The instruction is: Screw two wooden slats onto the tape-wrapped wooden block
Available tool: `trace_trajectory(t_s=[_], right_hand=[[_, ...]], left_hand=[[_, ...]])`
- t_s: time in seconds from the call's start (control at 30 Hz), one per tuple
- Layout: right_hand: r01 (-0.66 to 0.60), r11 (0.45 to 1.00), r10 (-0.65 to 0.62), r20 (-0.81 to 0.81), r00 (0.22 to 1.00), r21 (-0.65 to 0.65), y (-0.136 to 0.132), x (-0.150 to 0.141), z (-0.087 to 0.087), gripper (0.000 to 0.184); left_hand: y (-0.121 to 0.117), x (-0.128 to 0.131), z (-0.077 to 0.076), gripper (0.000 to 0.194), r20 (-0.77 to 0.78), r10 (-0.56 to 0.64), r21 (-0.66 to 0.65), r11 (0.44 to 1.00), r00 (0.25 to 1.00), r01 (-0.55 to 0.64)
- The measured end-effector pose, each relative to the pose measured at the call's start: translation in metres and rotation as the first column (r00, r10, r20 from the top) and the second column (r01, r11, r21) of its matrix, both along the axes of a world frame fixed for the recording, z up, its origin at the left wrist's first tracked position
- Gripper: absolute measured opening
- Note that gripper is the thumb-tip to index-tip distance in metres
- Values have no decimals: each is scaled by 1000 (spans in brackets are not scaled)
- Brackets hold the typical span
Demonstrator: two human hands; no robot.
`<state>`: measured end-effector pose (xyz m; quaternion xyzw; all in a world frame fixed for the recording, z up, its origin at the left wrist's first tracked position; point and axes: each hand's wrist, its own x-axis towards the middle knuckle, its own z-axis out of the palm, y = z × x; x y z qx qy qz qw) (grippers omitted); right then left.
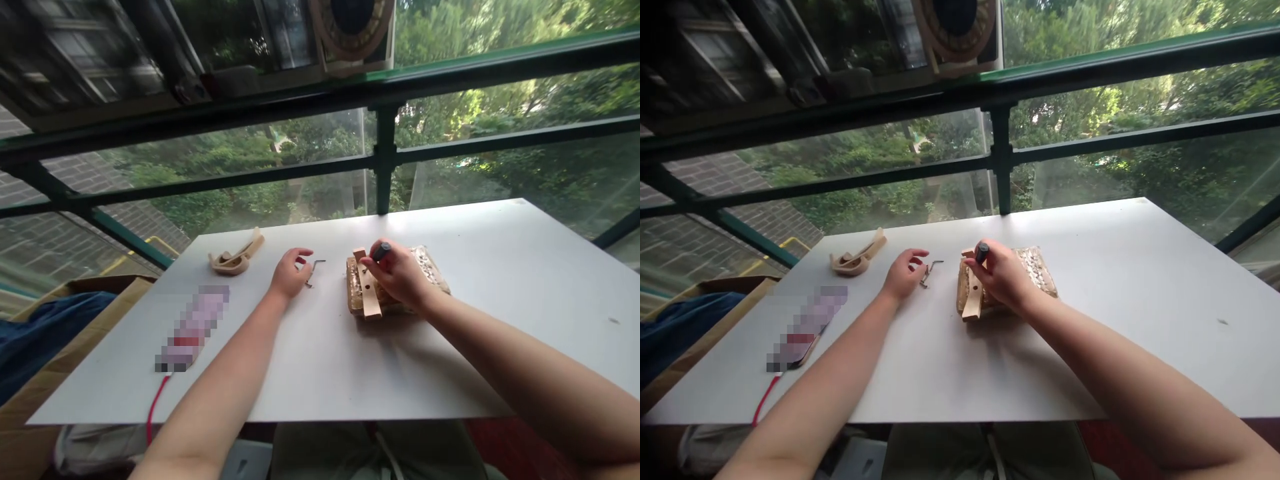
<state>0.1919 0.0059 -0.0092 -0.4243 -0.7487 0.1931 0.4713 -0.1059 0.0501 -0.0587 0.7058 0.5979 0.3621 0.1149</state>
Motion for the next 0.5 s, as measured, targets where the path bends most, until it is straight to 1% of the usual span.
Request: trace_trajectory(t_s=[0.07,0.17,0.2,0.3,0.37,0.4,0.47,0.5], right_hand=[[-8,999,8,22,1000,-31,4,0,5,32],[-31,996,37,81,996,-79,7,1,17,31],[-46,995,56,109,993,-90,7,1,22,29],[-80,992,96,179,979,-97,9,-2,36,26],[-102,993,113,233,966,-60,10,-4,46,24],[-119,992,126,245,961,-44,11,-5,52,22],[-149,989,147,231,962,-11,13,-7,65,20],[-146,989,138,214,967,23,14,-8,72,19]], left_hand=[[-5,-12,0,34,8,-26,-49,998,1000,26],[-17,-28,5,36,-2,-121,-126,985,993,119],[-20,-32,8,33,-16,-164,-164,973,986,159],[-26,-35,15,28,-48,-295,-298,916,954,268],[-27,-33,16,23,-61,-327,-341,895,943,288],[-27,-31,16,21,-68,-327,-350,893,942,285],[-26,-29,15,18,-83,-311,-351,898,947,264],[-26,-28,14,19,-89,-298,-347,903,950,251]])
